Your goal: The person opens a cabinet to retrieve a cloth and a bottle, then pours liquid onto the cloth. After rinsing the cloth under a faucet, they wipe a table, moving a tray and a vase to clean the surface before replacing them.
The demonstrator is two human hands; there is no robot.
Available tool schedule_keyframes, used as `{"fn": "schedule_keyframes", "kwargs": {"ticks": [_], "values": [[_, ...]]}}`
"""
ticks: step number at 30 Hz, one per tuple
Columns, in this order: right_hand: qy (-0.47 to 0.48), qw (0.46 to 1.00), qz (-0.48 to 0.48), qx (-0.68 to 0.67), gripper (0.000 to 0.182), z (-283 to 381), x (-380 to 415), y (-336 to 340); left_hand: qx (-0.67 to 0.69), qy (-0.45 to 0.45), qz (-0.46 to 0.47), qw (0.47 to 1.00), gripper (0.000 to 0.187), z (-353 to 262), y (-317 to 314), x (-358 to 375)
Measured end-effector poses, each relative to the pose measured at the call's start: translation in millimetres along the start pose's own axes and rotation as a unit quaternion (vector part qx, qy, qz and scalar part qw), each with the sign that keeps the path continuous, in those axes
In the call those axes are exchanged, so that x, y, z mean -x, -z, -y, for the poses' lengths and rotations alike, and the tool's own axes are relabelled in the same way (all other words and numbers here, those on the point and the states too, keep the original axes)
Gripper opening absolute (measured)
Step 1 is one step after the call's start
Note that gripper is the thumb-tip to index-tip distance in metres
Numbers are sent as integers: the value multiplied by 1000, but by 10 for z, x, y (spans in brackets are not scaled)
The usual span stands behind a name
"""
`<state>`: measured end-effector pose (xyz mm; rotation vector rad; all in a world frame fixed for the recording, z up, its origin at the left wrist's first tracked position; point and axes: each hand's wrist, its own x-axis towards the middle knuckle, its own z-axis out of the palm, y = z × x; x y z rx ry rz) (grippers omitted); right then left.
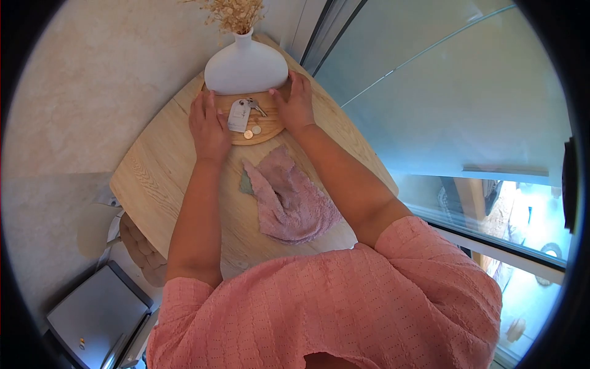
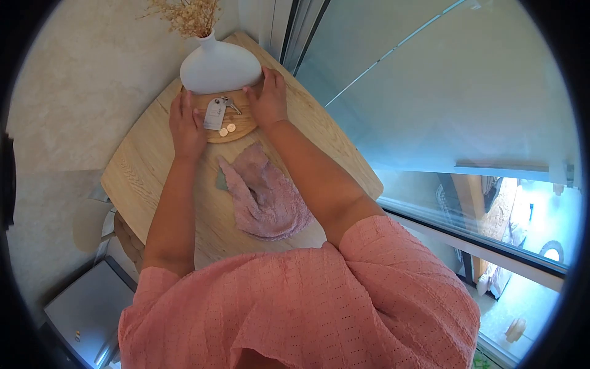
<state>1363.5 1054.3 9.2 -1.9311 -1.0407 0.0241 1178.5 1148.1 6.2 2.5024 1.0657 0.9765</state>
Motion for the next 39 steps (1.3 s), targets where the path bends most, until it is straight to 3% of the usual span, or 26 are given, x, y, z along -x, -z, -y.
{"fn": "schedule_keyframes", "kwargs": {"ticks": [9,21,25,27,28,30,32,33,34,35,36,37,38,39], "values": [[-50,998,31,15,72,0,-277,35,30,56,41,997,59,-60,-235,-348],[-49,994,96,-3,82,-144,-531,110,-8,29,29,999,60,-34,-454,-510],[-47,993,84,-65,80,-220,-484,161,-8,30,18,999,60,-88,-419,-510],[-37,997,35,-56,81,-218,-359,225,-55,93,12,994,63,-195,-259,-475],[-36,997,31,-55,81,-196,-231,304,-5,107,-8,994,64,-221,-140,-391],[60,995,78,-30,79,-87,212,552,46,121,-36,991,64,-36,116,-41],[140,974,179,-6,77,103,800,862,57,150,-42,986,62,176,537,526],[175,957,228,25,75,214,1063,1043,-3,162,-6,987,62,369,802,881],[209,936,277,55,72,293,1298,1220,-2,239,-16,971,60,366,1083,1172],[203,939,271,57,72,270,1529,1376,-57,234,-24,970,59,764,1200,1689],[180,938,279,98,69,182,1765,1532,-39,302,-20,952,61,647,1527,1999],[155,934,289,139,65,86,1977,1692,-37,315,-19,948,65,722,1714,2469],[93,956,226,162,61,-12,2168,1865,72,422,-26,904,65,575,1869,2854],[28,969,163,185,57,-133,2364,2030,129,472,-17,872,65,377,1982,3220]]}}
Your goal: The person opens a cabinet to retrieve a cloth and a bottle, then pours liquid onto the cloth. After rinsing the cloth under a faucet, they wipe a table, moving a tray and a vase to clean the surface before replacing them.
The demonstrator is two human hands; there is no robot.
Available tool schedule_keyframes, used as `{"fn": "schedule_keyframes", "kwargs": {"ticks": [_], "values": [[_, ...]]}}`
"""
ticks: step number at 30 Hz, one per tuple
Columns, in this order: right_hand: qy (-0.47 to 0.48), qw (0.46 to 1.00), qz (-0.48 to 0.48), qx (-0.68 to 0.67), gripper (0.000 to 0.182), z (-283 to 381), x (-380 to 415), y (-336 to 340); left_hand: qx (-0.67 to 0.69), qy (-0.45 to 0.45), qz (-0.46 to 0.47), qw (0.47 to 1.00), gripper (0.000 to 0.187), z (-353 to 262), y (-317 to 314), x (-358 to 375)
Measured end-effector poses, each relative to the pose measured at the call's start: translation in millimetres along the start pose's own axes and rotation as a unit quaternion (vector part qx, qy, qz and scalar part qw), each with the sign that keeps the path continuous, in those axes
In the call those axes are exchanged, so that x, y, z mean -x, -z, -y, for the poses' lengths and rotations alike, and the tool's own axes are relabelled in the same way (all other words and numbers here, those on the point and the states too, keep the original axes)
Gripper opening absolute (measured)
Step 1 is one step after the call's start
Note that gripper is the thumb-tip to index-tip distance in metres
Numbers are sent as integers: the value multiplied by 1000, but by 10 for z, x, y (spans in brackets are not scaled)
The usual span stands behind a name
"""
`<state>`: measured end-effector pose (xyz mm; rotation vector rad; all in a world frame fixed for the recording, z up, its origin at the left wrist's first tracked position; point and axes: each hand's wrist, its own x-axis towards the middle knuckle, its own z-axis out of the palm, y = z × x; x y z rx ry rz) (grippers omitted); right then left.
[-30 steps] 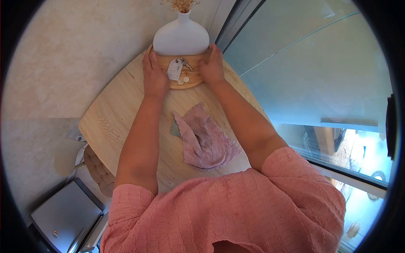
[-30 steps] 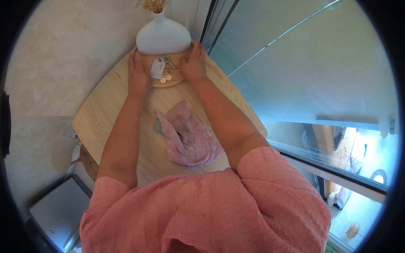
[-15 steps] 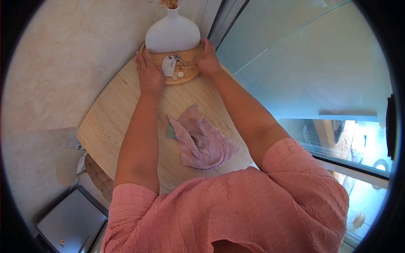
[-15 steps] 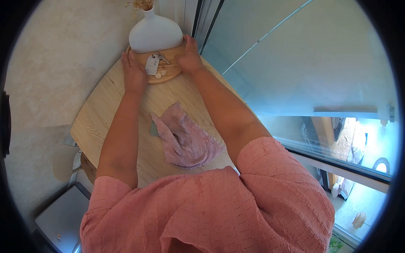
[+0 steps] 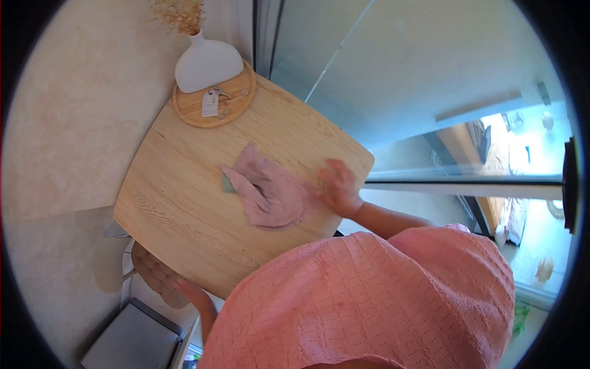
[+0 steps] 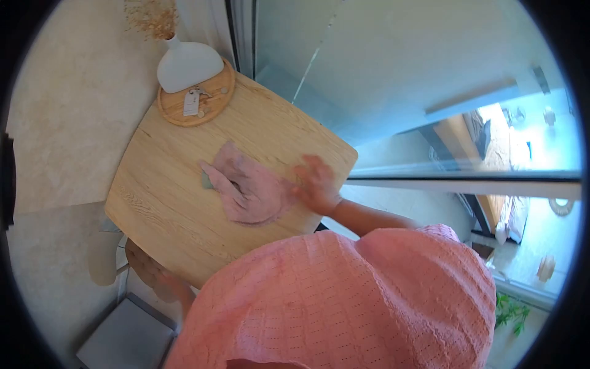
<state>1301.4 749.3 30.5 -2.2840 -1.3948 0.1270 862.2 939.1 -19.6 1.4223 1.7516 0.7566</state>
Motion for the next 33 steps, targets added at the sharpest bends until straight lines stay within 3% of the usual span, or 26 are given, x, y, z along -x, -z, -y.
{"fn": "schedule_keyframes", "kwargs": {"ticks": [2,3,4,5,6,7,8,11,12,15,19,25,28,29,30,31,32,33], "values": [[-109,984,-143,10,53,-438,370,-36,45,81,48,995,64,171,58,527],[-115,983,-143,13,53,-574,472,-132,66,115,69,989,63,229,54,752],[-311,923,-212,-85,52,-729,547,-219,79,138,87,983,63,258,40,902],[-487,810,-272,-178,50,-819,613,-205,92,154,103,978,62,268,33,1002],[-489,809,-277,-176,50,-798,591,-122,103,163,115,974,62,265,2,1043],[-543,700,-226,-405,47,-756,534,-53,114,169,129,971,61,245,-20,1071],[-557,545,-157,-607,45,-722,439,10,124,175,138,967,61,231,-44,1092],[-522,527,-111,-662,44,-677,256,31,140,183,153,961,59,156,-43,1113],[-506,546,-80,-663,45,-635,247,87,144,188,156,959,59,163,-47,1111],[-509,533,-64,-673,45,-680,206,23,158,200,164,953,57,158,-56,1085],[-471,554,-40,-685,44,-759,170,-100,179,221,162,945,55,200,-39,1111],[-465,547,-9,-696,44,-860,157,-191,208,259,166,928,53,290,-95,1167],[-489,580,18,-651,38,-918,212,34,229,277,163,919,51,314,-119,1257],[-489,674,201,-517,34,-1034,165,226,238,283,161,915,51,328,-139,1281],[-459,728,372,-348,32,-1065,85,373,246,289,157,912,51,343,-147,1309],[-455,727,386,-339,32,-1019,-76,468,254,297,154,908,50,369,-153,1359],[-359,780,494,-140,32,-956,-304,549,262,305,146,904,50,381,-151,1401],[-233,783,573,65,34,-842,-493,604,274,312,134,900,49,388,-132,1437]]}}
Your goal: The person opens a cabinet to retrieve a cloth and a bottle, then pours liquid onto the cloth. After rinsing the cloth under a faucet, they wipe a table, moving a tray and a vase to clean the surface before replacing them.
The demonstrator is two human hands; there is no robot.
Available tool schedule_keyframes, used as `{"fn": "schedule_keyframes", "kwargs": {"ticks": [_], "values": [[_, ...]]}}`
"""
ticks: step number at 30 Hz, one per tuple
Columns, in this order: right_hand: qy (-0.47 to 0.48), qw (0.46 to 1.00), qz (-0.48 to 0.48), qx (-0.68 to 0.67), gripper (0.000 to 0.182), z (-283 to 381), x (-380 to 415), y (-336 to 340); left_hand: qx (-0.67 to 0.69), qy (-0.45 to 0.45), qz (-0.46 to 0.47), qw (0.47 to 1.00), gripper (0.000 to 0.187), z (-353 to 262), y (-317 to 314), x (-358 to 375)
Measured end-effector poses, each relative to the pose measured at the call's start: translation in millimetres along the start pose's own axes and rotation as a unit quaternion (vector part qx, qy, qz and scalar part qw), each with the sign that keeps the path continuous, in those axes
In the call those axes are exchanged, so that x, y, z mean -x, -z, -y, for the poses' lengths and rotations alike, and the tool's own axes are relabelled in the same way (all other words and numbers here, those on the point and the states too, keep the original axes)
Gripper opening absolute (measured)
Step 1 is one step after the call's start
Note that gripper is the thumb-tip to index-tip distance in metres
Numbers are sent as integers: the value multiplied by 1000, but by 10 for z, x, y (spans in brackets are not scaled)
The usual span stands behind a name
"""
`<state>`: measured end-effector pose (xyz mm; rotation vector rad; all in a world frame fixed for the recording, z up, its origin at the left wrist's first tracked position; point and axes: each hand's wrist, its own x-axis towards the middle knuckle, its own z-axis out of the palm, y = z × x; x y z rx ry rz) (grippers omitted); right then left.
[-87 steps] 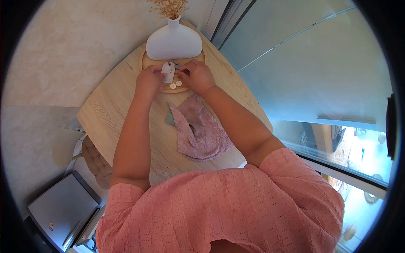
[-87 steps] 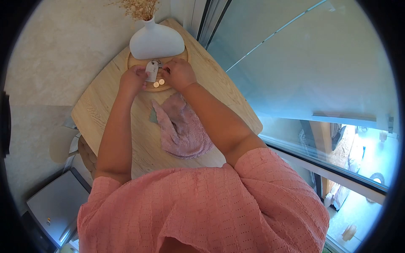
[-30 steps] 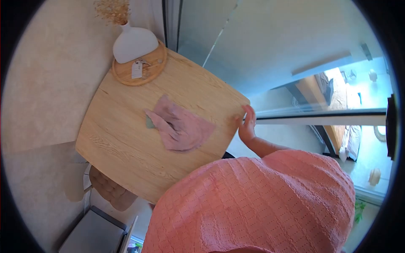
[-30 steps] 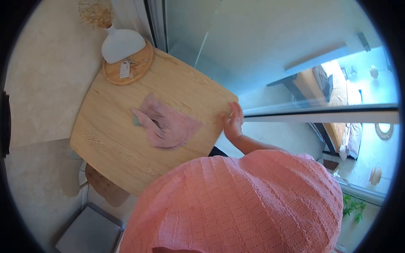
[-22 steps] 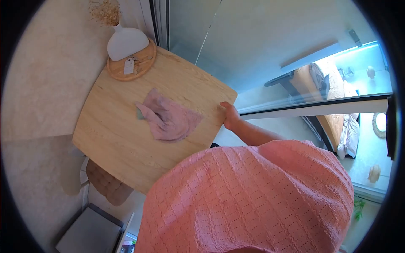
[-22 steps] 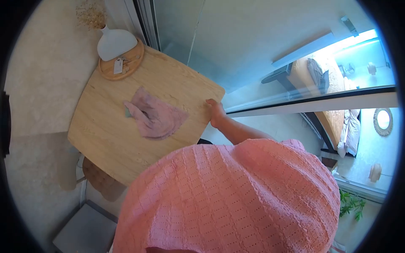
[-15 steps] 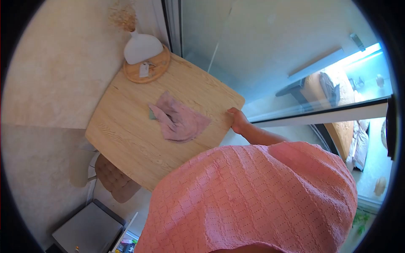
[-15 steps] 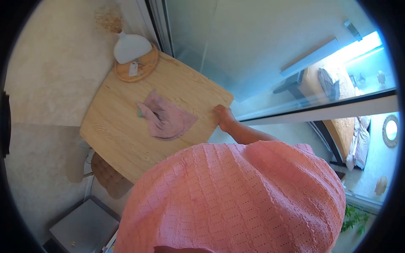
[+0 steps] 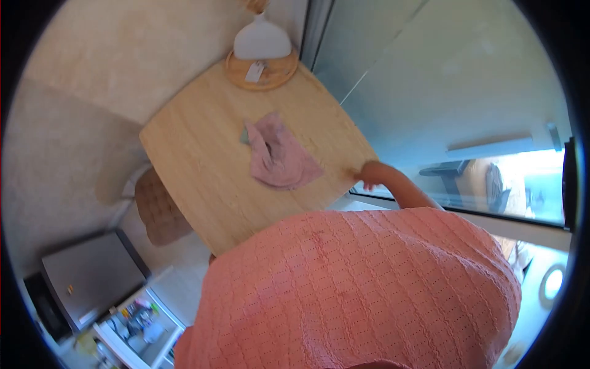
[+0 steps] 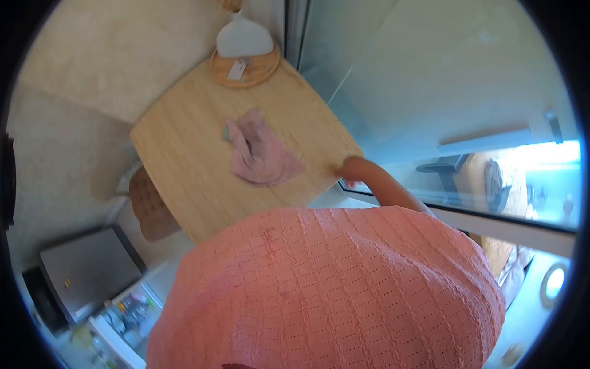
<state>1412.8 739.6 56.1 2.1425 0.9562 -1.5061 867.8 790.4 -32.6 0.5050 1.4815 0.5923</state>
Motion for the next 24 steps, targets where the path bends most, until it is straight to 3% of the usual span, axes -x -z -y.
{"fn": "schedule_keyframes", "kwargs": {"ticks": [1,2,3,4,6,8,9,11,12,16,18,19,21,23,24], "values": [[111,979,-163,54,37,241,128,83,13,7,-10,1000,49,43,1,48],[223,916,-319,99,40,545,246,129,27,9,-23,999,49,80,0,89],[279,898,-339,-32,48,869,272,177,42,11,-36,998,48,112,6,129],[414,820,-392,-51,59,1083,-19,136,62,10,-56,996,48,157,15,143],[492,779,-386,37,72,1628,-336,3,96,14,-92,991,47,273,12,169],[452,788,-383,169,79,2026,-311,-250,258,-4,-160,953,42,413,46,104],[467,781,-374,177,79,2160,-348,-377,271,-8,-174,947,42,444,-10,167],[556,724,-347,215,75,2399,-421,-634,170,-64,-314,932,42,468,-132,295],[589,706,-320,231,72,2507,-440,-808,176,-63,-323,928,42,420,-223,429],[645,666,-201,316,61,2615,-206,-1537,-36,-180,-225,957,42,420,-479,895],[740,544,-182,352,52,2462,-80,-1769,-112,-199,-231,946,42,502,-433,980],[739,541,-184,357,52,2407,-99,-1718,-128,-205,-239,941,42,536,-388,1028],[700,674,-63,226,47,2183,21,-1340,-147,-213,-257,931,42,650,-210,1143],[632,720,-212,193,44,1791,125,-824,-140,-214,-268,929,42,826,32,1275],[634,716,-211,203,44,1816,182,-913,-130,-214,-271,929,42,968,161,1325]]}}
